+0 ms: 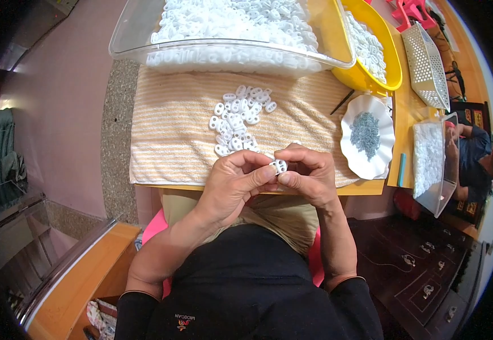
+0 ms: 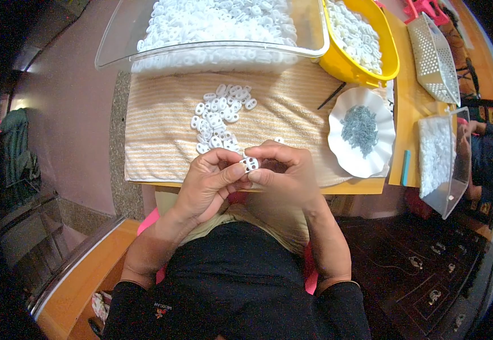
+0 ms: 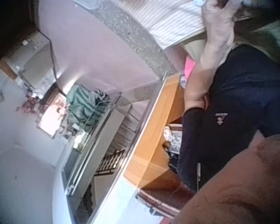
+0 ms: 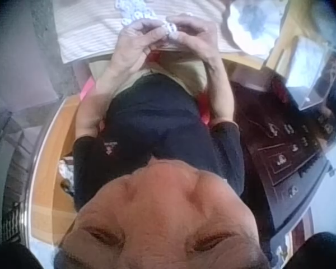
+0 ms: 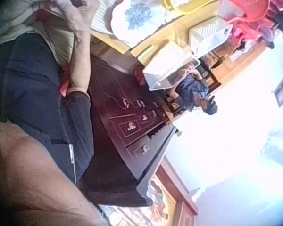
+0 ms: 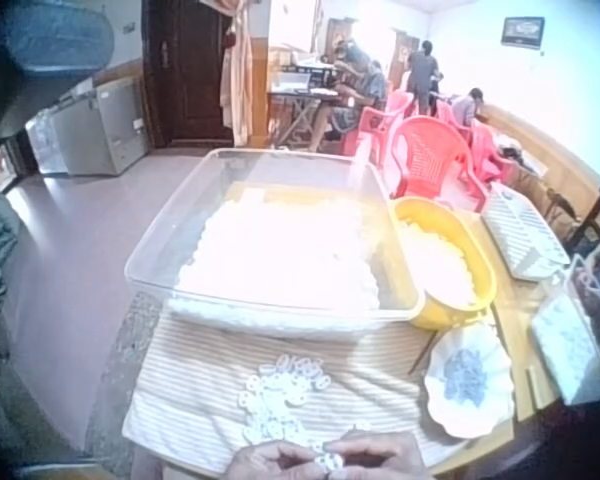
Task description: Assembling small hardware by inserting metal pins into white plastic components.
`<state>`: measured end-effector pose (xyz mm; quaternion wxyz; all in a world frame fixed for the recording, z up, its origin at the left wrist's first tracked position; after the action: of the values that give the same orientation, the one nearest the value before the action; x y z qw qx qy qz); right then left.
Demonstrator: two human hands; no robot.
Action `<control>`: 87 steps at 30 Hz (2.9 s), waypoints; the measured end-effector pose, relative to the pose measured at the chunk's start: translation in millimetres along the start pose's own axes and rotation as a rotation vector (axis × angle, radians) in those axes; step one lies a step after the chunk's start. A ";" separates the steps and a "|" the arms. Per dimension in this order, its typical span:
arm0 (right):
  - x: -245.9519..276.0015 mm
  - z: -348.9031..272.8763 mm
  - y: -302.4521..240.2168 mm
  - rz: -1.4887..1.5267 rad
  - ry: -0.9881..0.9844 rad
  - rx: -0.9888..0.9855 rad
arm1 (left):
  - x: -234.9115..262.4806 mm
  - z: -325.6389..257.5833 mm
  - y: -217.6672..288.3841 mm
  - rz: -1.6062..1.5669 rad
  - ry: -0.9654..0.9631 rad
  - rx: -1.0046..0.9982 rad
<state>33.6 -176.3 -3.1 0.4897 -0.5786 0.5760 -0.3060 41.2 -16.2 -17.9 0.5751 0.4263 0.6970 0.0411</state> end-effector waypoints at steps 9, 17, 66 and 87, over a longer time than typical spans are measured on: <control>-4.7 0.8 -5.0 -0.018 -0.014 0.086 | -0.8 1.1 -1.0 -0.091 -0.057 0.032; -5.8 -1.2 -9.6 -0.001 -0.030 0.091 | -4.2 0.9 -1.2 -0.110 -0.091 0.041; -21.5 -11.5 -17.6 -0.090 0.039 0.289 | -9.3 -7.3 -3.1 -0.165 -0.163 0.040; -21.9 -21.3 -43.4 -0.422 0.136 0.358 | -13.4 -9.8 -1.8 -0.117 -0.164 -0.036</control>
<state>26.7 -165.9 48.5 0.4699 -0.5680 0.4111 -0.5362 31.8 -21.8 -5.3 0.6392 0.3765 0.6704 -0.0153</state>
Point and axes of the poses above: each hand's wrist, its own z-axis towards the middle knuckle, its own x-axis out of the back of the hand, y = z × x, the point moved 4 cm from there along z, towards the middle knuckle, and after that the axes turned 12 degrees about -x, right-handed, at the moved point
